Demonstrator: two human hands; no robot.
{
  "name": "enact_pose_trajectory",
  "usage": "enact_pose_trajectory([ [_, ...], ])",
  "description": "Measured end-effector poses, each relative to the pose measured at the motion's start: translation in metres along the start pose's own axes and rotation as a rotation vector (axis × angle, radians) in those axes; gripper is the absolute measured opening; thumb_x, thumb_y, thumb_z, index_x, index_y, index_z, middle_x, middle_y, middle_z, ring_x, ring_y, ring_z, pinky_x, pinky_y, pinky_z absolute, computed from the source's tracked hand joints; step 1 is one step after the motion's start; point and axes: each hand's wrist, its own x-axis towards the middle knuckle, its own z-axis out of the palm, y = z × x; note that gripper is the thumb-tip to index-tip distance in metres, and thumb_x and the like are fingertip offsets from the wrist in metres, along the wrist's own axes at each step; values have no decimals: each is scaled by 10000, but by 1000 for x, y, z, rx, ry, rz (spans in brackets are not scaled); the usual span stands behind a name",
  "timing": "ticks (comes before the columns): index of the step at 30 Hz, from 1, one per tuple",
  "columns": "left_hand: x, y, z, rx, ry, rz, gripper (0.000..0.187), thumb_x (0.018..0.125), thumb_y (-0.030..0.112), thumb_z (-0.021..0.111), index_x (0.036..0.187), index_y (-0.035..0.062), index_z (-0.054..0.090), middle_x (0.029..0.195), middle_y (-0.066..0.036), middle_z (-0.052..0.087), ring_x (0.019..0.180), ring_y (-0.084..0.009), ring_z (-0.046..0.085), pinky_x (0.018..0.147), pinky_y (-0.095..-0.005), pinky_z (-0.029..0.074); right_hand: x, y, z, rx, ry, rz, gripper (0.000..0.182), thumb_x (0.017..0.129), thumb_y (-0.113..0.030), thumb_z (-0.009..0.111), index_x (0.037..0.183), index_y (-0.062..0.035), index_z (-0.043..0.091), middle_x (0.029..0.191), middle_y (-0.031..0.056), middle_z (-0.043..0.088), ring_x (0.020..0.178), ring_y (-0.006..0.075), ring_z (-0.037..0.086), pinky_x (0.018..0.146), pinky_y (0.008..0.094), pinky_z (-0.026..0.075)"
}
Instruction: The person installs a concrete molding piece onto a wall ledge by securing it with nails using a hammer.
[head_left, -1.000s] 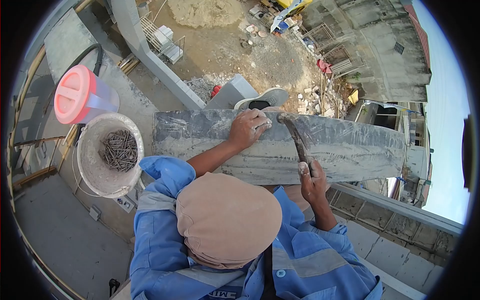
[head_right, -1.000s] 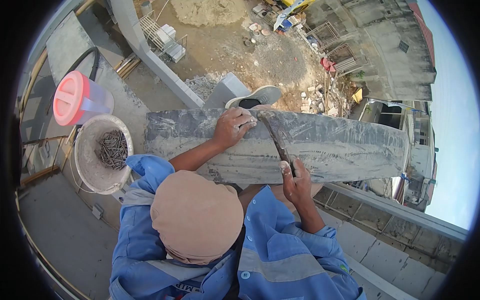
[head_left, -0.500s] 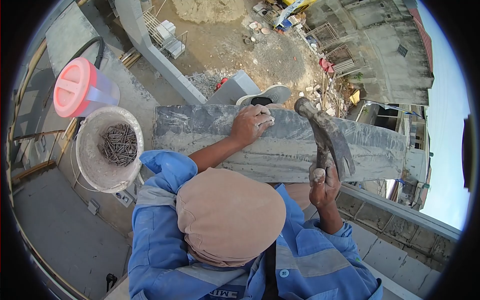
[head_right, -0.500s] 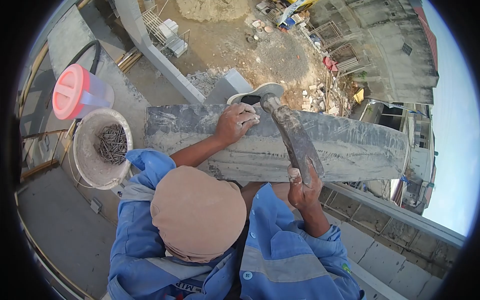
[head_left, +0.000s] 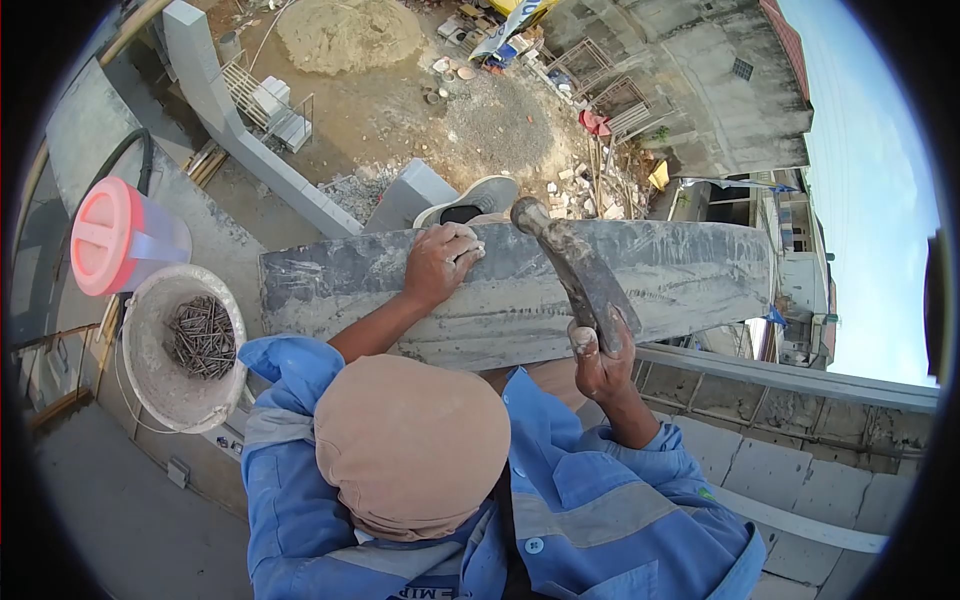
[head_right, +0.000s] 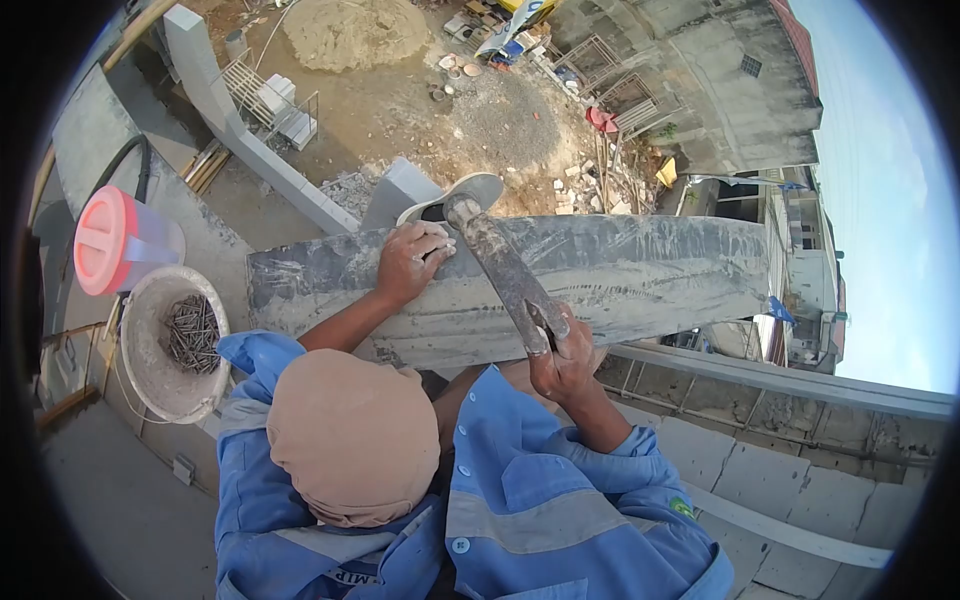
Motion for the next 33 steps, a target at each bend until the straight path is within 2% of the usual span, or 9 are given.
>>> enact_pose_trajectory([
  [1, 0, 3, -2, 18, 5, 4, 115, 795, 168, 754, 883, 102, 720, 974, 1, 656, 903, -236, 604, 815, -391, 440, 0, 1, 3, 22, 43, -84, 316, 986, -161, 470, 1187, 61, 570, 805, 189, 661, 682, 319, 654, 625, 404, 485],
  [3, 2, 2, -2, 12, 0, 42, 110, 797, 170, 758, 889, 121, 725, 979, 16, 653, 889, -223, 601, 805, -391, 439, -3, 13, 11, -85, -76, -43, 265, 947, -140, 551, 1112, 66, 576, 817, 257, 632, 684, 414, 636, 606, 438, 488],
  [4, 1, 0, -2, 46, -14, 21, 110, 799, 165, 753, 895, 117, 729, 983, 11, 658, 892, -229, 602, 807, -390, 438, -6, 25, 21, -107, -54, -32, 265, 947, -140, 551, 1112, 66, 576, 817, 257, 632, 684, 414, 636, 606, 438, 488],
  [6, 1, 5, -1, 80, -34, 5, 110, 801, 160, 748, 900, 113, 733, 986, 6, 663, 895, -234, 602, 810, -388, 437, -8, 37, 38, -184, -246, 442, 317, 965, -234, 565, 1098, 54, 567, 716, 273, 604, 669, 466, 619, 603, 505, 470],
  [9, 5, 0, -5, 48, -11, -10, 111, 802, 154, 741, 901, 104, 736, 991, -5, 671, 906, -243, 604, 821, -385, 437, -9, 33, 34, -145, -237, 473, 388, 966, -302, 578, 1133, 47, 554, 689, 286, 599, 684, 504, 608, 614, 544, 457],
  [15, 1, 5, -4, 40, -22, -11, 147, 809, 157, 736, 947, 109, 750, 1005, -21, 682, 949, -249, 613, 859, -387, 440, -25, 46, 30, -159, -136, 346, 412, 963, -303, 582, 1179, 46, 537, 742, 295, 624, 717, 503, 620, 631, 543, 469],
  [21, 0, 2, -5, 27, -41, -15, 168, 792, 119, 720, 956, 86, 739, 1025, -50, 680, 974, -274, 611, 873, -397, 443, -30, 38, 32, -125, -149, 400, 435, 975, -366, 574, 1135, 37, 548, 715, 282, 618, 702, 489, 625, 619, 537, 464],
  [23, -1, 0, -7, 39, -48, -1, 184, 781, 100, 711, 963, 76, 730, 1031, -55, 678, 978, -280, 609, 873, -402, 443, -25, 31, 28, -76, -257, 481, 426, 977, -375, 568, 1108, 29, 551, 692, 275, 608, 683, 484, 620, 608, 541, 456],
  [33, -3, -6, -6, 32, -37, 44, 246, 734, 58, 681, 978, 44, 701, 1038, -97, 678, 987, -316, 605, 888, -417, 448, -22, 44, 40, -114, -298, 471, 445, 992, -388, 536, 1129, 35, 549, 668, 282, 592, 689, 492, 609, 632, 541, 462],
])
